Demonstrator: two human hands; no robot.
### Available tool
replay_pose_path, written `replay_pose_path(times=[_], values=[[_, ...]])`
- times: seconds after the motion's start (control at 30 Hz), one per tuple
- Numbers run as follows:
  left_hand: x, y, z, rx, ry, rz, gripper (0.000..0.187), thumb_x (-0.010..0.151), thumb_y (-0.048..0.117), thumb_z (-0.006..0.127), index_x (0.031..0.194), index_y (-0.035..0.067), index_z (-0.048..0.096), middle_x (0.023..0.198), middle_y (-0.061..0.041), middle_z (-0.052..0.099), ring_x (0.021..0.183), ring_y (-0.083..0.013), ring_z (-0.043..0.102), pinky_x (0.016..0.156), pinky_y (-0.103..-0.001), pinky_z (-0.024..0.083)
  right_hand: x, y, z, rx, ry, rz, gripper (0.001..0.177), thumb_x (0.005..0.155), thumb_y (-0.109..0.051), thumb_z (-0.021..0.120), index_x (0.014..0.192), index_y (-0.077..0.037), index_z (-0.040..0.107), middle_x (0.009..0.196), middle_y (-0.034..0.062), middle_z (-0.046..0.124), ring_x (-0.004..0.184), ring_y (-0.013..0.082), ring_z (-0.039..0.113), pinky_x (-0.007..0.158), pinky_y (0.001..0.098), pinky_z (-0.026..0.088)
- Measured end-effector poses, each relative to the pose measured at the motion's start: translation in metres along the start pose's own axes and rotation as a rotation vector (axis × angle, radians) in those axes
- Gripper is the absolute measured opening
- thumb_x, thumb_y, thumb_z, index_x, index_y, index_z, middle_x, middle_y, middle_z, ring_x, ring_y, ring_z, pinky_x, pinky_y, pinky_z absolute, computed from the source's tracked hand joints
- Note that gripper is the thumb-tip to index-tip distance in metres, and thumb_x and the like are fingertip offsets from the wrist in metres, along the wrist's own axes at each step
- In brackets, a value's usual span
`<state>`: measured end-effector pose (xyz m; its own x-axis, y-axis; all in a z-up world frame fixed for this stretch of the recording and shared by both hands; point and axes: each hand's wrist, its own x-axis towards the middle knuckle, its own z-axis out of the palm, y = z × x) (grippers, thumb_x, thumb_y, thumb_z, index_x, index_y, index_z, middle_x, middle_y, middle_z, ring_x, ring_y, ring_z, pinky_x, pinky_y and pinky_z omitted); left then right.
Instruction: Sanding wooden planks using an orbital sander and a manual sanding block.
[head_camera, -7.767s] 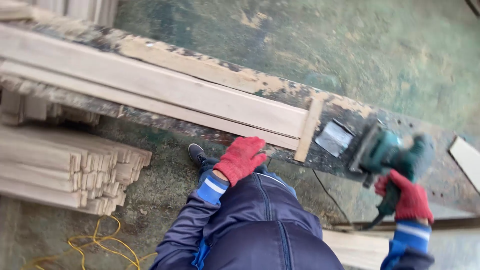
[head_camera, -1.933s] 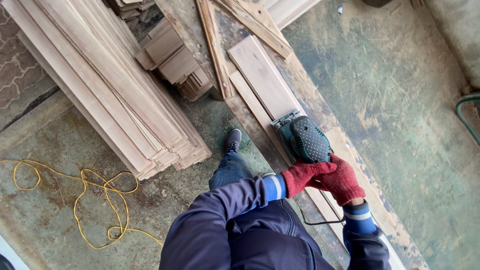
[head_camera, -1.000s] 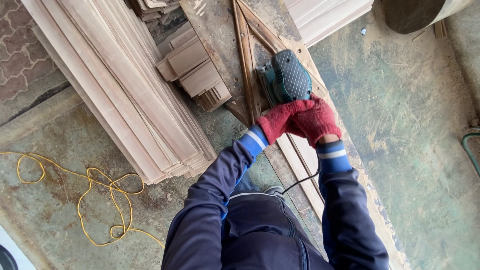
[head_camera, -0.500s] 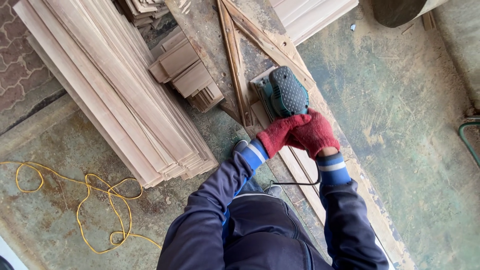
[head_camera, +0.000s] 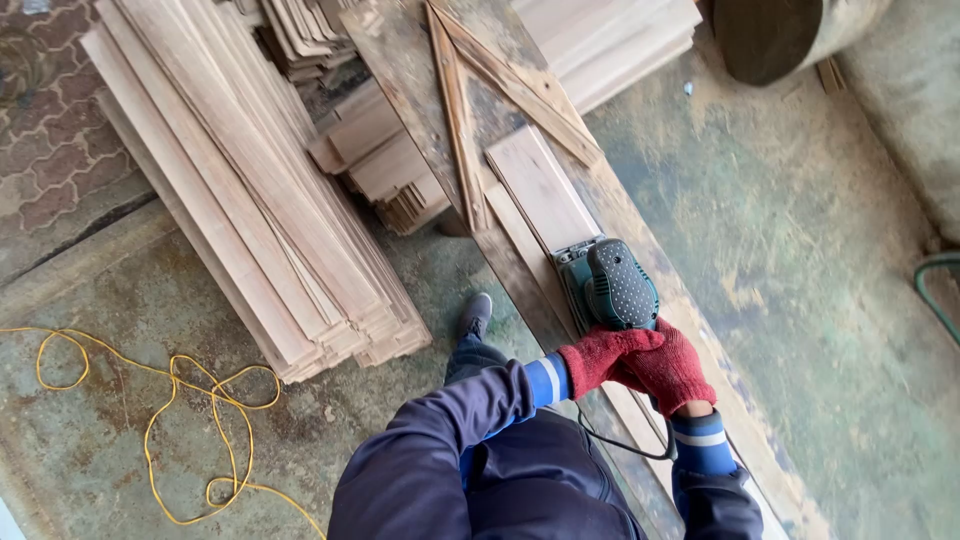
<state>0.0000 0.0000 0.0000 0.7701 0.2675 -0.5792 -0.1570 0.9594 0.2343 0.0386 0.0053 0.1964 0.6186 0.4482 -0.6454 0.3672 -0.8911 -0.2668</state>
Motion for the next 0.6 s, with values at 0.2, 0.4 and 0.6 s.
replay_pose_path(times=[0.2,0.4,0.6], values=[[0.012,-0.101,0.013,0.022,-0.004,-0.135,0.042,0.074,0.017,0.096,0.109,0.004,0.078,0.104,-0.024,0.073,0.087,-0.051,0.071,0.07,-0.066,0.063,0.0,0.128,0.002,-0.101,0.019,-0.034,0.04,0.083,-0.04,0.062,0.112,-0.014,0.071,0.098,0.0158,0.077,0.113,0.0405,0.07,0.098,0.0513,0.056],[0.058,-0.233,0.029,0.03,-0.044,-0.214,0.044,0.075,0.018,0.096,0.111,0.003,0.076,0.104,-0.023,0.074,0.088,-0.0502,0.071,0.07,-0.066,0.062,-0.024,0.229,-0.009,0.053,0.073,0.019,0.041,0.082,-0.045,0.072,0.102,-0.01,0.071,0.086,0.0211,0.073,0.1,0.0452,0.071,0.089,0.0544,0.056],[-0.057,-0.215,0.1,0.332,-0.229,-0.302,0.056,0.078,0.04,0.084,0.115,0.0,0.071,0.096,-0.013,0.073,0.074,-0.0237,0.072,0.06,-0.03,0.062,-0.054,0.32,-0.022,0.309,0.042,0.0,0.034,0.084,-0.012,0.074,0.115,0.001,0.07,0.083,0.0192,0.072,0.062,0.0255,0.06,0.049,0.039,0.047]])
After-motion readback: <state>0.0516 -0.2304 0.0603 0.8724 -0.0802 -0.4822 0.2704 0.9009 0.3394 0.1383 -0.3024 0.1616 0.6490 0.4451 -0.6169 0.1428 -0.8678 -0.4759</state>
